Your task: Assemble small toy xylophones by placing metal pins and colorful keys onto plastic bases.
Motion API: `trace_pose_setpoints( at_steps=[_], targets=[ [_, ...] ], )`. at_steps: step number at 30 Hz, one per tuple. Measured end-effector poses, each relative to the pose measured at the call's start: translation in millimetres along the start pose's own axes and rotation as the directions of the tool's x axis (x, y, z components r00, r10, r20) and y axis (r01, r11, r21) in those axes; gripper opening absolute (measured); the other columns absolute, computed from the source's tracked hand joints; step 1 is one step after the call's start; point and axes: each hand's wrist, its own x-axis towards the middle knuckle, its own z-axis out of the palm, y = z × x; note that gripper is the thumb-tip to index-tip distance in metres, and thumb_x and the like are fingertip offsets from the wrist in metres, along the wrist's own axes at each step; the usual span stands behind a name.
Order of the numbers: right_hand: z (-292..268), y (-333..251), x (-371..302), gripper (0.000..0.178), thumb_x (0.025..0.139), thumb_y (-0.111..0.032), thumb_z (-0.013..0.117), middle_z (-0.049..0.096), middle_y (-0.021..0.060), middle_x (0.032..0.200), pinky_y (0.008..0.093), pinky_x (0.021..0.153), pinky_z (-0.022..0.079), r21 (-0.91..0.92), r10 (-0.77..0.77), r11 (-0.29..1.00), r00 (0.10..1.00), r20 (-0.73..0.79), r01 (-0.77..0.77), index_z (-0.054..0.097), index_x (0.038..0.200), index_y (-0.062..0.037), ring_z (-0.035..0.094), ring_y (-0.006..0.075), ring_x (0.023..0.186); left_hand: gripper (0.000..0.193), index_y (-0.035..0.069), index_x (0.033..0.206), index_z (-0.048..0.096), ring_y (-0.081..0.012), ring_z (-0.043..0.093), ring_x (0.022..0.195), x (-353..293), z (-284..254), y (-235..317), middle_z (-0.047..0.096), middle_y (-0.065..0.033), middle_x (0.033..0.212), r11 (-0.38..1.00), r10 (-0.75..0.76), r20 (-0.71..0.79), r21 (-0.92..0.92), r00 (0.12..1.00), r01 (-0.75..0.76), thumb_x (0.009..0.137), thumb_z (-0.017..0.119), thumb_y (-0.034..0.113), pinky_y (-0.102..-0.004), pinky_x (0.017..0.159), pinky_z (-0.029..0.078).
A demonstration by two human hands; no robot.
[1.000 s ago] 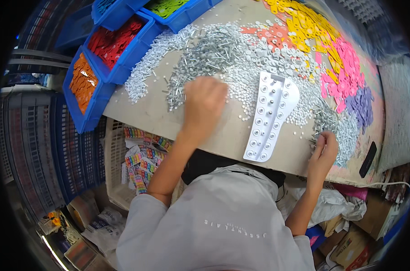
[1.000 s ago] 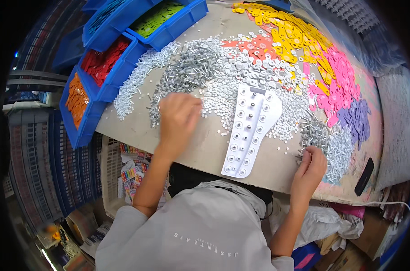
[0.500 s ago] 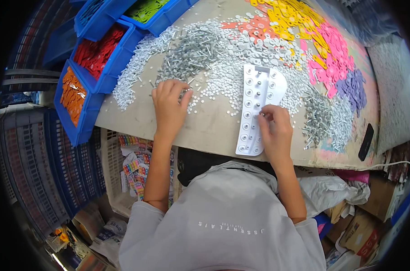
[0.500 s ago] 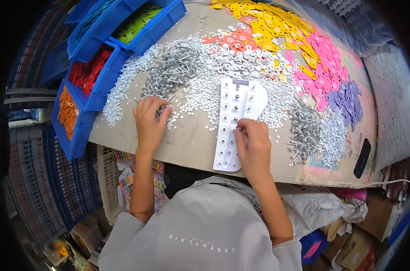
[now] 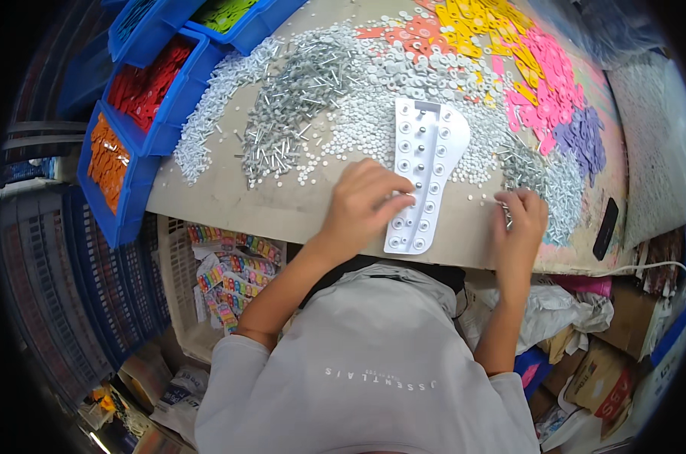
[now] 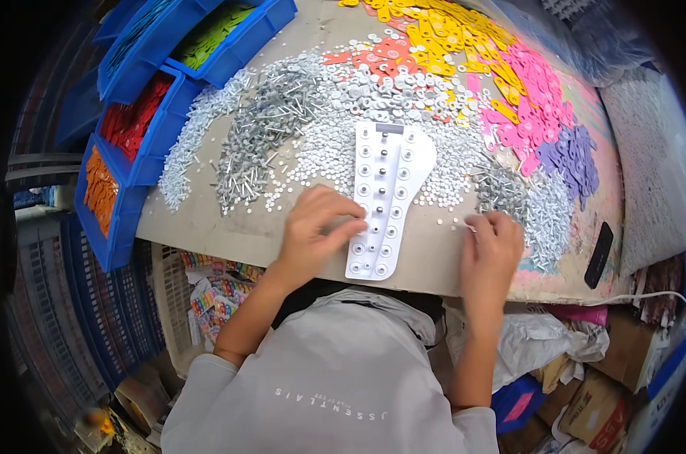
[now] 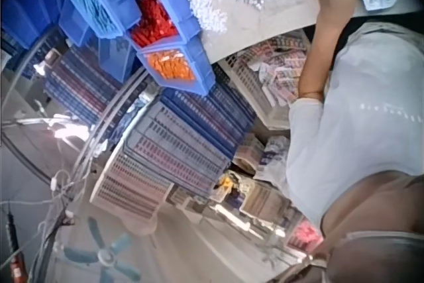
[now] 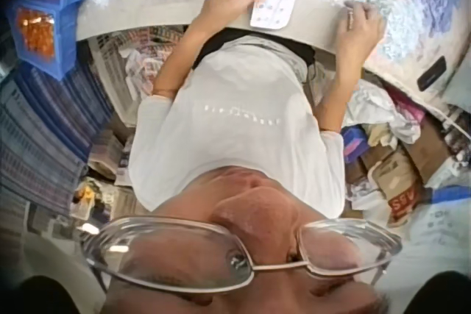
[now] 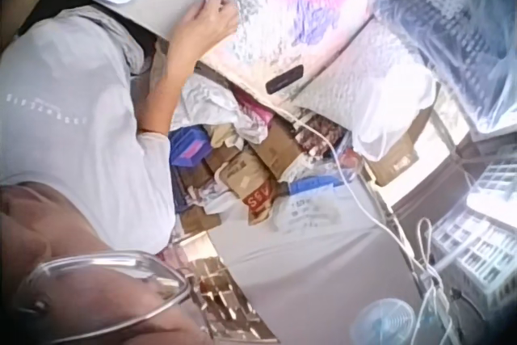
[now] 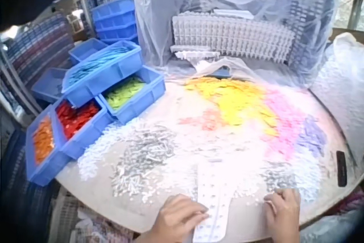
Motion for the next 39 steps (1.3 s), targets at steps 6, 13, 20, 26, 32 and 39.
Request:
trace_pose_setpoints(
  at_steps=[6, 13, 20, 26, 32, 39],
  targets=[
    [0.5, 23.8, -10.2, 0.013, 0.084, -0.002, 0.07, 0.059, 0.0092, 0.102, 0.0416, 0.092, 0.042, -0.086, 0.035, 0.996, 0.996, 0.085, -0.028, 0.068, 0.095, -0.006, 0.055, 0.0303, 0.101, 0.014, 0.008, 0.088, 0.071, -0.0241, 0.06, 0.093, 6.9, 23.5, -3.8, 0.066, -0.0025, 0.096, 0.972, 0.132, 0.04, 0.192, 0.99, -0.137, 0.078, 0.081, 0.011, -0.0371, 0.084, 0.043],
    [4.9, 24.1, -3.8, 0.011, 0.084, -0.001, 0.069, 0.059, 0.0101, 0.106, 0.0426, 0.093, 0.042, -0.086, 0.012, 0.996, 0.995, 0.101, -0.003, 0.066, 0.094, -0.0056, 0.054, 0.0313, 0.104, 0.016, 0.009, 0.09, 0.07, -0.0239, 0.061, 0.096, 3.4, 18.7, -9.3, 0.065, -0.0019, 0.097, 0.953, 0.181, 0.085, 0.23, 0.98, -0.196, 0.078, 0.08, 0.013, -0.0384, 0.084, 0.043],
    [9.9, 27.8, -6.0, 0.01, 0.088, -0.006, 0.068, 0.058, 0.0092, 0.112, 0.0446, 0.096, 0.038, -0.215, 0.024, 0.977, 0.992, 0.122, 0.002, 0.064, 0.098, -0.0072, 0.053, 0.0312, 0.107, 0.017, 0.01, 0.093, 0.071, -0.0229, 0.061, 0.104, -8.5, 14.9, -6.7, 0.066, -0.0024, 0.106, 0.891, 0.3, 0.146, 0.311, 0.943, -0.332, 0.079, 0.077, 0.017, -0.0384, 0.09, 0.043],
    [6.9, 24.2, -1.6, 0.009, 0.088, -0.008, 0.068, 0.058, 0.009, 0.111, 0.044, 0.094, 0.038, -0.269, -0.027, 0.962, 0.996, 0.088, 0.05, 0.064, 0.095, -0.0077, 0.053, 0.0305, 0.107, 0.011, 0.01, 0.093, 0.075, -0.0267, 0.061, 0.096, 6.2, -43.7, -27.4, 0.068, -0.0049, 0.095, 0.876, 0.115, -0.196, 0.482, 0.974, -0.006, 0.082, 0.076, 0.013, -0.0416, 0.088, 0.04],
    [13.4, 21.2, 1.0, 0.005, 0.091, -0.008, 0.064, 0.057, 0.0096, 0.109, 0.043, 0.093, 0.038, -0.3, -0.048, 0.95, 0.991, 0.124, 0.084, 0.062, 0.096, -0.0076, 0.053, 0.0312, 0.106, 0.007, 0.008, 0.089, 0.071, -0.0273, 0.057, 0.096, 5.1, -78.0, -66.8, 0.061, -0.0052, 0.093, 0.717, -0.011, -0.242, 0.674, 0.97, 0.176, 0.085, 0.074, 0.012, -0.0402, 0.088, 0.039],
    [13.9, 18.3, 1.0, 0.005, 0.093, -0.003, 0.06, 0.057, 0.012, 0.105, 0.0408, 0.09, 0.041, -0.038, 0.056, 0.998, 0.998, -0.039, -0.058, 0.057, 0.098, -0.0018, 0.054, 0.0319, 0.1, 0.006, 0.004, 0.095, 0.066, -0.0295, 0.058, 0.096, 6.5, -70.3, -50.2, 0.061, -0.0097, 0.096, 0.828, -0.057, -0.241, 0.531, 0.969, 0.181, 0.091, 0.066, 0.008, -0.0412, 0.09, 0.043]
  ],
)
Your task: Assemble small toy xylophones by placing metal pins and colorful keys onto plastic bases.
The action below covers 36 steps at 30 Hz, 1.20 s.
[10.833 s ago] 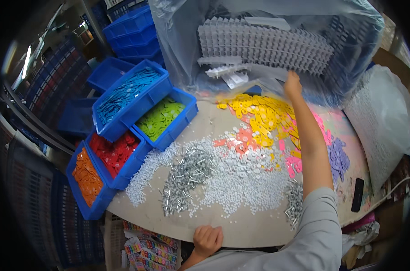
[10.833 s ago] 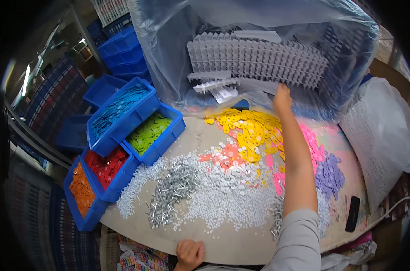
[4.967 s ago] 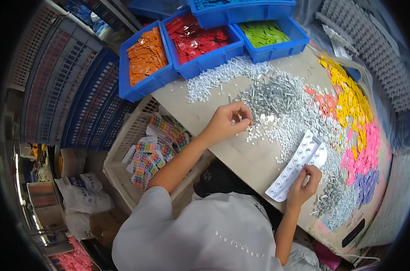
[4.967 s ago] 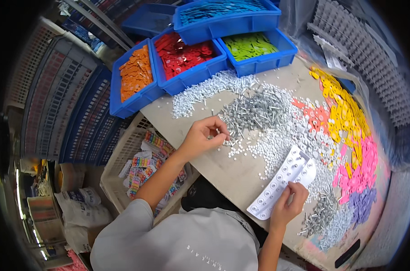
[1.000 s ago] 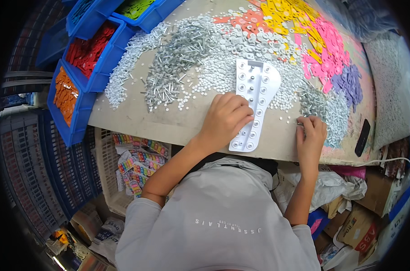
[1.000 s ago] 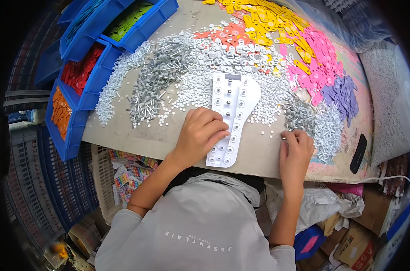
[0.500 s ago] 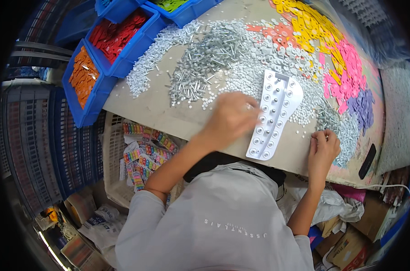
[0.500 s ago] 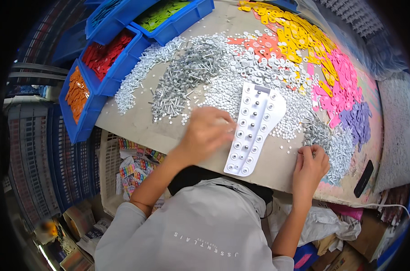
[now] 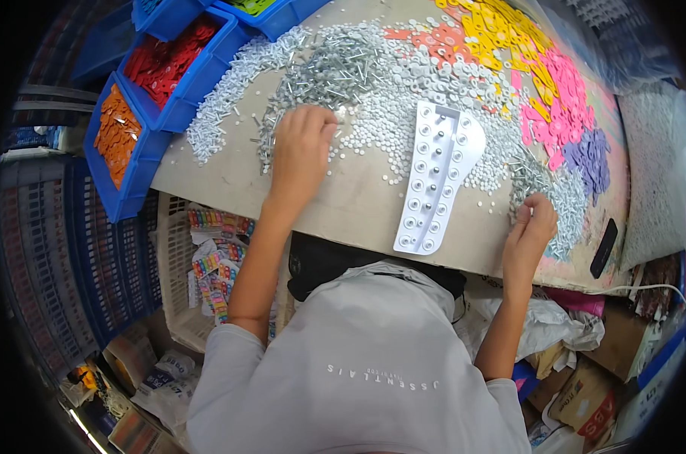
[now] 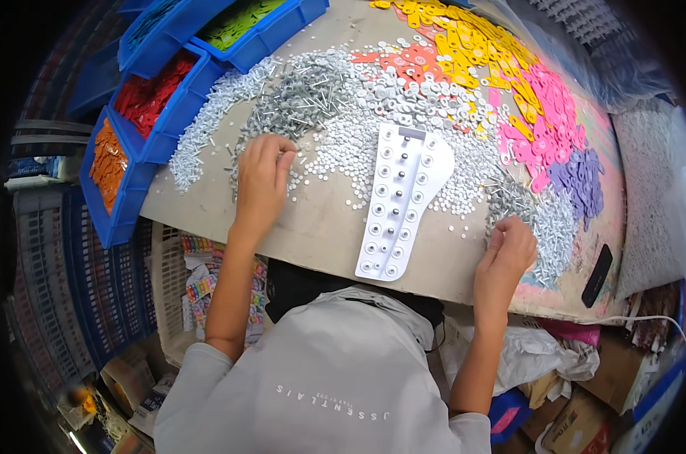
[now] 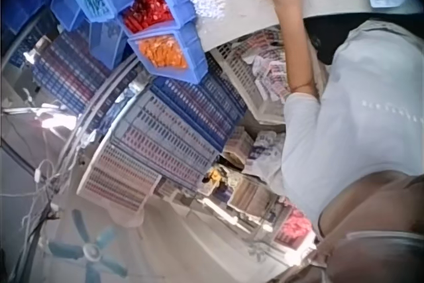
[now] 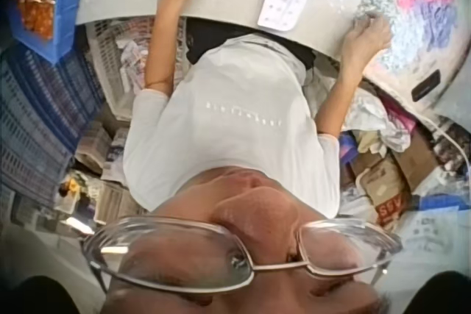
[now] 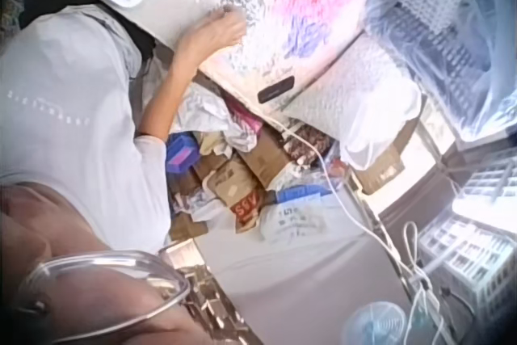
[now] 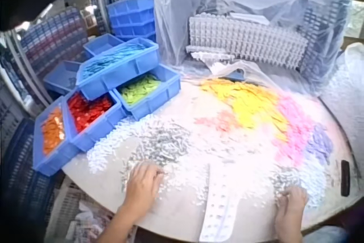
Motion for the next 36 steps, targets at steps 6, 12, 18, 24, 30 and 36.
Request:
trace_pose_setpoints(
  at_steps=[6, 12, 18, 24, 30, 36],
  targets=[
    [-11.7, -52.9, -15.1, 0.012, 0.089, 0.008, 0.058, 0.058, 0.0126, 0.1, 0.0372, 0.083, 0.047, 0.423, -0.051, 0.906, 0.989, 0.138, -0.012, 0.062, 0.099, 0.0005, 0.057, 0.0311, 0.094, 0.011, 0.002, 0.1, 0.068, -0.0285, 0.063, 0.092, -31.4, -3.8, 65.7, 0.065, -0.0108, 0.097, 0.871, 0.201, 0.256, -0.489, 0.946, -0.053, 0.09, 0.068, 0.003, -0.0381, 0.079, 0.05],
    [11.8, -77.5, -28.1, 0.025, 0.082, 0.013, 0.063, 0.059, 0.0116, 0.101, 0.0375, 0.08, 0.049, 0.572, -0.232, 0.817, 0.949, 0.213, 0.071, 0.07, 0.102, -0.002, 0.057, 0.0293, 0.096, 0.018, 0.001, 0.101, 0.07, -0.0259, 0.063, 0.086, -48.5, 1.7, 86.5, 0.067, -0.0098, 0.093, 0.834, 0.171, 0.294, -0.551, 0.94, 0.02, 0.083, 0.075, 0.0, -0.0364, 0.076, 0.051],
    [16.1, -86.8, -24.4, 0.023, 0.081, 0.009, 0.067, 0.061, 0.0129, 0.092, 0.0375, 0.077, 0.05, 0.6, -0.206, 0.799, 0.949, 0.239, 0.022, 0.066, 0.102, -0.0002, 0.06, 0.0292, 0.09, 0.017, 0.001, 0.093, 0.07, -0.0252, 0.062, 0.081, -56.5, 3.4, 81.5, 0.069, -0.0079, 0.087, 0.806, 0.153, 0.3, -0.589, 0.941, 0.057, 0.078, 0.079, 0.0, -0.0356, 0.073, 0.05],
    [15.3, -87.6, -21.2, 0.018, 0.08, 0.008, 0.07, 0.062, 0.0135, 0.092, 0.0363, 0.075, 0.051, 0.501, -0.281, 0.859, 0.914, 0.294, 0.103, 0.061, 0.094, 0.0004, 0.061, 0.0298, 0.086, 0.014, 0.004, 0.091, 0.068, -0.0275, 0.062, 0.081, -62.3, 10.3, 81.1, 0.067, -0.0067, 0.085, 0.79, 0.217, 0.254, -0.613, 0.943, -0.017, 0.08, 0.077, 0.003, -0.0384, 0.073, 0.05],
    [5.7, -79.6, -11.6, 0.021, 0.08, 0.009, 0.068, 0.067, 0.0115, 0.1, 0.0394, 0.079, 0.051, 0.558, -0.442, 0.798, 0.85, 0.287, 0.227, 0.066, 0.099, 0.0003, 0.06, 0.0317, 0.093, 0.016, 0.004, 0.088, 0.069, -0.0265, 0.062, 0.082, -66.4, 16.7, 84.1, 0.068, -0.0062, 0.086, 0.804, 0.296, 0.227, -0.583, 0.928, -0.114, 0.075, 0.079, 0.0, -0.0373, 0.074, 0.05],
    [5.0, -70.7, -10.7, 0.023, 0.08, 0.013, 0.063, 0.07, 0.0112, 0.109, 0.0403, 0.084, 0.052, 0.598, -0.42, 0.786, 0.846, 0.328, 0.159, 0.067, 0.1, 0.0006, 0.062, 0.0323, 0.1, 0.018, 0.006, 0.09, 0.068, -0.0255, 0.06, 0.082, -68.0, 19.8, 85.7, 0.066, -0.0045, 0.088, 0.821, 0.397, 0.208, -0.517, 0.894, -0.244, 0.076, 0.077, 0.002, -0.037, 0.073, 0.048]
  ],
)
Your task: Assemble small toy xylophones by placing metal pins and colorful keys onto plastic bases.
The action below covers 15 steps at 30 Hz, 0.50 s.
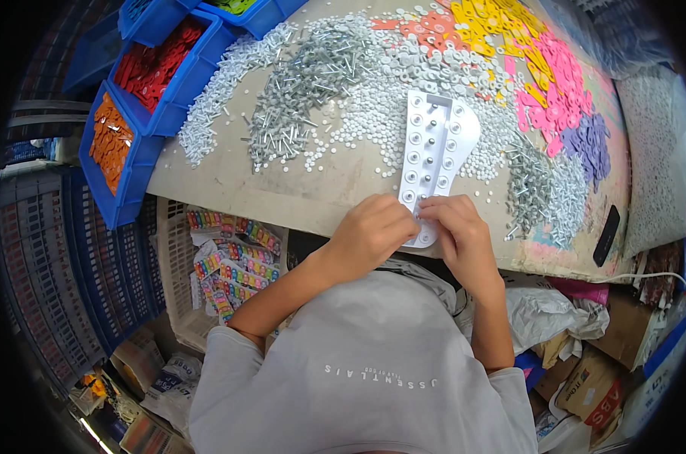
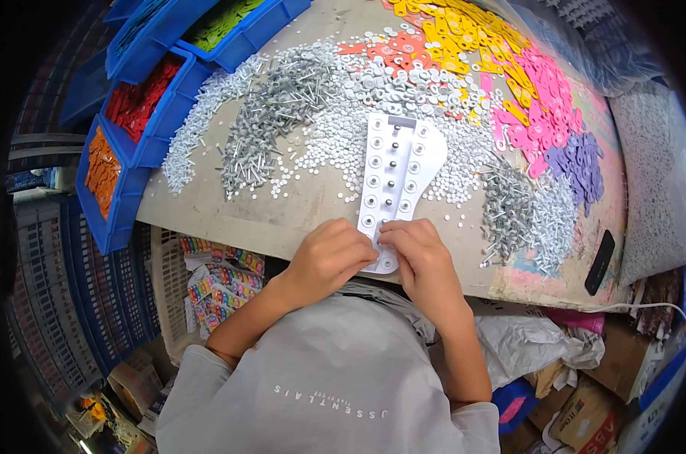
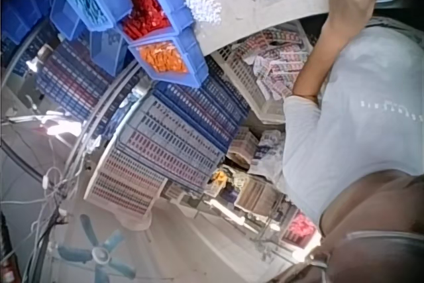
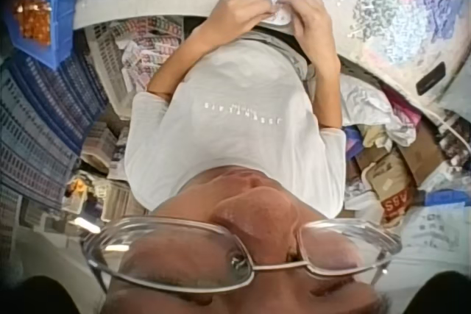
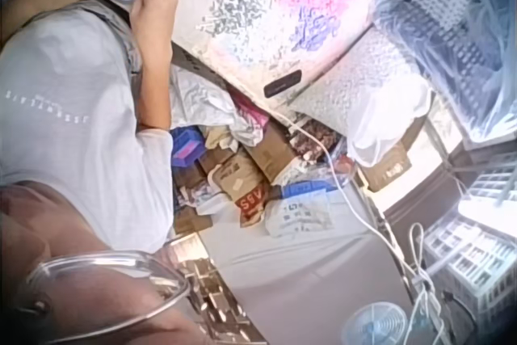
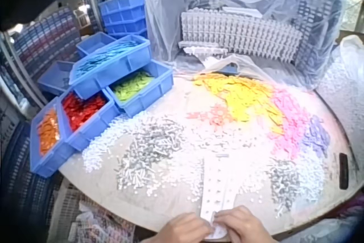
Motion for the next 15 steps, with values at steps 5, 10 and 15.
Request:
trace_pose_setpoints(
  at_steps=[5, 10, 15],
  targets=[
    [4.1, 2.0, 0.1, 0.023, 0.079, 0.013, 0.063, 0.071, 0.0123, 0.106, 0.0401, 0.085, 0.053, 0.027, 0.014, 1.0, 0.999, -0.041, -0.013, 0.067, 0.098, 0.0017, 0.064, 0.0322, 0.1, 0.016, 0.006, 0.089, 0.067, -0.0243, 0.059, 0.082, -2.3, 6.3, -3.1, 0.064, -0.003, 0.087, 0.994, 0.083, 0.018, 0.073, 0.996, -0.084, 0.076, 0.076, 0.004, -0.0365, 0.071, 0.047],
    [4.0, 4.5, 0.4, 0.023, 0.08, 0.013, 0.063, 0.07, 0.0131, 0.105, 0.0396, 0.084, 0.053, 0.02, 0.005, 1.0, 0.999, -0.049, -0.004, 0.067, 0.1, 0.0016, 0.064, 0.0325, 0.098, 0.015, 0.009, 0.089, 0.068, -0.0223, 0.06, 0.089, 2.4, 0.9, 0.1, 0.064, -0.0025, 0.093, 0.973, 0.136, 0.117, 0.171, 0.984, -0.155, 0.077, 0.077, 0.013, -0.0364, 0.078, 0.046],
    [3.6, 2.1, 2.5, 0.021, 0.087, 0.011, 0.062, 0.07, 0.0147, 0.102, 0.0368, 0.079, 0.054, 0.109, 0.119, 0.989, 0.983, -0.136, -0.105, 0.067, 0.105, 0.0025, 0.067, 0.0314, 0.09, 0.021, 0.008, 0.094, 0.07, -0.0248, 0.061, 0.098, 8.7, -8.2, 0.1, 0.065, -0.0059, 0.105, 0.988, 0.107, 0.05, 0.111, 0.993, -0.112, 0.08, 0.078, 0.02, -0.0394, 0.087, 0.045]
  ],
)
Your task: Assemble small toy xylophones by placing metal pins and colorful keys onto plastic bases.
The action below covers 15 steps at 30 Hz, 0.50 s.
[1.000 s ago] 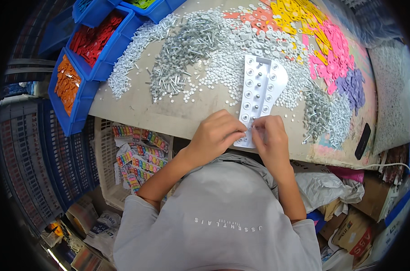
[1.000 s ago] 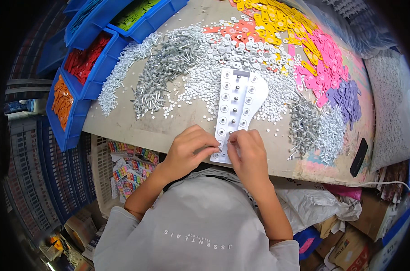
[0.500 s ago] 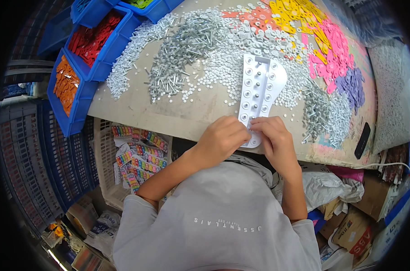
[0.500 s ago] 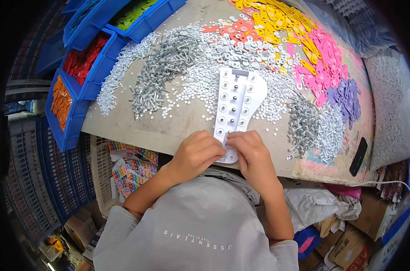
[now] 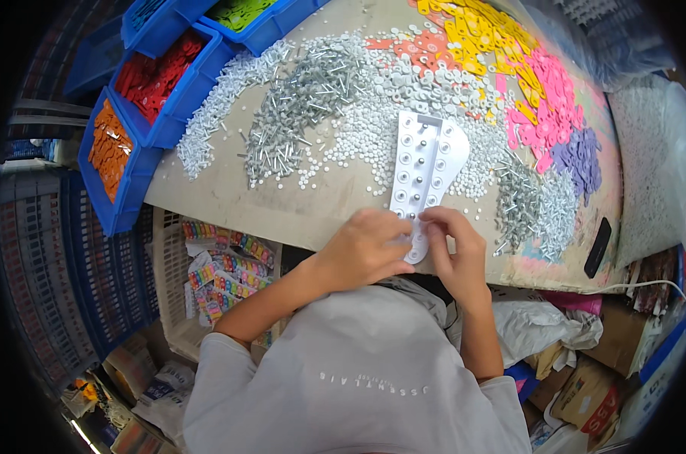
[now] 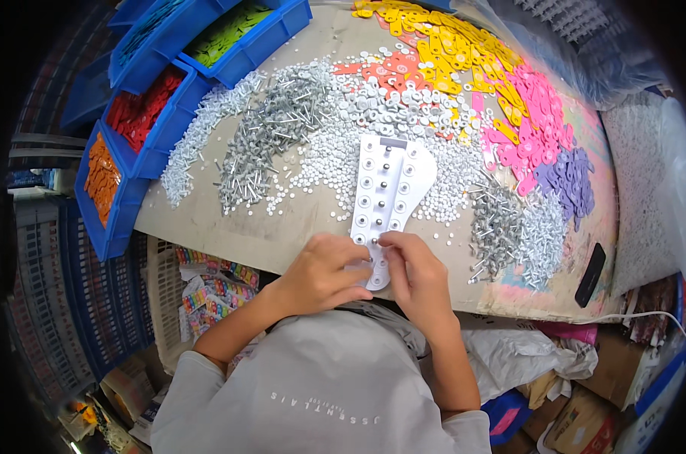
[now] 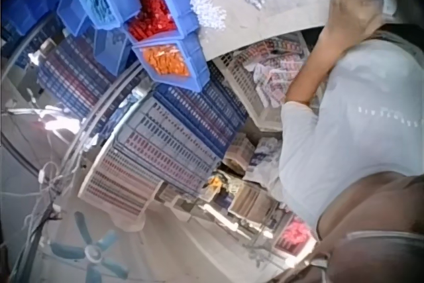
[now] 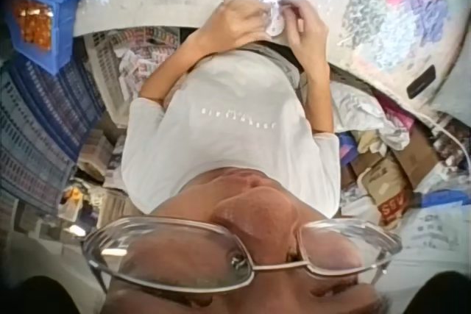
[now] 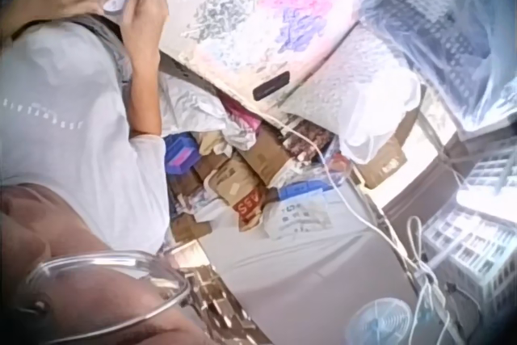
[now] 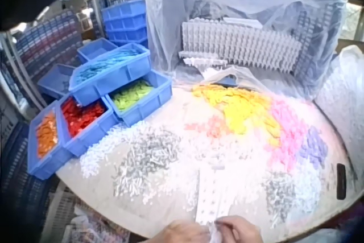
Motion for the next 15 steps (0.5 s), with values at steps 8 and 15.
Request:
trace_pose_setpoints(
  at_steps=[8, 15],
  targets=[
    [-9.5, 29.7, 63.0, 0.037, 0.098, -0.005, 0.055, 0.061, 0.021, 0.124, 0.0398, 0.098, 0.046, -0.168, 0.04, 0.981, 0.947, -0.32, -0.098, 0.055, 0.134, 0.0013, 0.058, 0.0323, 0.113, 0.032, 0.002, 0.12, 0.067, -0.031, 0.056, 0.116, 67.8, -6.9, -83.9, 0.066, -0.0132, 0.12, 0.954, -0.264, -0.305, 0.057, 0.915, 0.294, 0.095, 0.066, 0.022, -0.0446, 0.1, 0.041],
    [-12.5, 39.8, 67.6, 0.037, 0.099, -0.008, 0.055, 0.061, 0.0219, 0.119, 0.0423, 0.102, 0.043, -0.228, 0.074, 0.964, 0.964, -0.255, -0.134, 0.054, 0.135, 0.0026, 0.056, 0.0345, 0.113, 0.024, 0.006, 0.112, 0.07, -0.0253, 0.058, 0.11, 79.0, 4.7, -96.4, 0.068, -0.0077, 0.11, 0.955, -0.283, -0.126, 0.051, 0.951, 0.291, 0.099, 0.06, 0.025, -0.0398, 0.099, 0.037]
  ],
)
